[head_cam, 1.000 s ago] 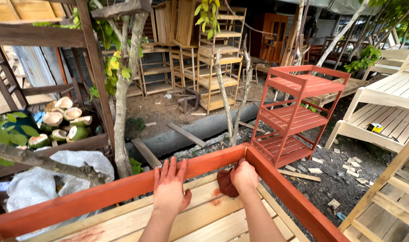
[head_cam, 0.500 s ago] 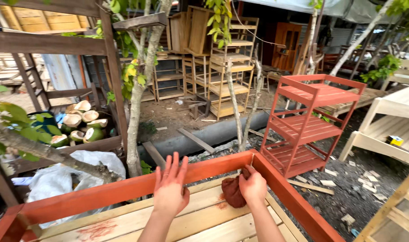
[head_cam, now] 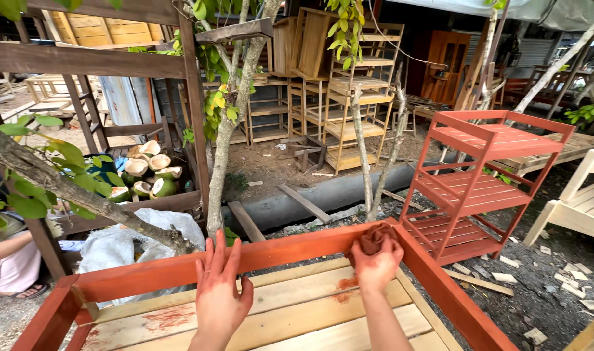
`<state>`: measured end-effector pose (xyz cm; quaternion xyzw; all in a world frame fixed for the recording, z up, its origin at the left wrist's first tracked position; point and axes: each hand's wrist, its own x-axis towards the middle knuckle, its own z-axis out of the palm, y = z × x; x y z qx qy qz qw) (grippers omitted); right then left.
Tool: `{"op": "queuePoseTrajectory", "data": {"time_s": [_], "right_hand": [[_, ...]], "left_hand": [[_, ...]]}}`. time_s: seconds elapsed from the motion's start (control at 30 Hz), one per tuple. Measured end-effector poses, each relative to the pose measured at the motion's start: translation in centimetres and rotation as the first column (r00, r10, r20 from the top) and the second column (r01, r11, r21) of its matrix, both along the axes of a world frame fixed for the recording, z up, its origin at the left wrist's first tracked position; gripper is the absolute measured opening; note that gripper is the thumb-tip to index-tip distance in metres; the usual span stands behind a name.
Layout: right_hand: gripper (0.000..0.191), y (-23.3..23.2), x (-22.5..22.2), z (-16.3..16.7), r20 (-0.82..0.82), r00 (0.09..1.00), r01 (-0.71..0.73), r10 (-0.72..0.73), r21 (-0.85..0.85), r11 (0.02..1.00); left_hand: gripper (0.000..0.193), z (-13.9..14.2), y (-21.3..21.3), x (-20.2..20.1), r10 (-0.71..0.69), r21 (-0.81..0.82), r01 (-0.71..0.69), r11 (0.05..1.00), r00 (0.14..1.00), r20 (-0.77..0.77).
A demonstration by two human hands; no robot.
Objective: The person wipes the red-painted frame of a wooden shelving unit with a brown cloth. The camera wearer moves around the unit, wiping different sections of the frame while other people work in the background.
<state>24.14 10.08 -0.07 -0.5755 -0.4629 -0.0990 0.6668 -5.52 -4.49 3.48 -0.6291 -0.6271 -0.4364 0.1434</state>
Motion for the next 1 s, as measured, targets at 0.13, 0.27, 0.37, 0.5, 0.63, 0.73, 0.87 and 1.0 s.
{"op": "queuePoseTrajectory", "data": {"time_s": [0.13, 0.27, 0.37, 0.5, 0.63, 0.73, 0.87, 1.0], "right_hand": [[0.051, 0.1, -1.5, 0.3, -0.063, 0.993, -0.103, 0.097, -0.100, 0.990], [0.045, -0.2, -3.5, 0.6, -0.230, 0.930, -0.315, 0.286, -0.101, 0.944], [0.044, -0.7, -5.4, 0.7, -0.277, 0.848, -0.478, 0.452, -0.030, 0.878], [0.043, -1.9, -8.9, 0.8, 0.084, 0.954, -0.283, 0.287, -0.061, 0.957], [0.049, -3.9, -13.3, 1.1, 0.066, 0.943, -0.316, 0.326, -0.128, 0.940], [0.054, -5.9, -17.2, 1.6, 0.081, 0.921, -0.367, 0.382, -0.158, 0.917], [0.051, -9.2, -22.9, 2.7, 0.019, 0.888, -0.449, 0.460, -0.188, 0.874], [0.056, -12.8, -28.2, 4.1, 0.004, 0.819, -0.562, 0.574, -0.198, 0.803]], "left_hand": [[0.077, -1.1, -0.4, -0.8, 0.001, -0.012, 0.000, 1.000, 0.999, 0.042], [0.082, -2.1, -0.6, -1.4, 0.022, -0.036, -0.019, 0.999, 0.996, 0.089], [0.081, -2.3, -0.3, -1.7, 0.026, -0.027, -0.023, 0.999, 0.993, 0.114], [0.079, -2.2, -0.9, -2.2, 0.031, -0.029, -0.028, 0.999, 0.992, 0.121], [0.079, -1.7, -2.1, -3.4, 0.046, -0.022, -0.044, 0.999, 0.991, 0.126], [0.081, -1.4, -3.2, -4.5, 0.081, -0.043, -0.076, 0.996, 0.988, 0.129], [0.087, -1.3, -4.5, -6.4, 0.121, -0.055, -0.116, 0.992, 0.986, 0.114], [0.093, -1.9, -5.9, -8.6, 0.201, -0.076, -0.195, 0.978, 0.976, 0.087]]}}
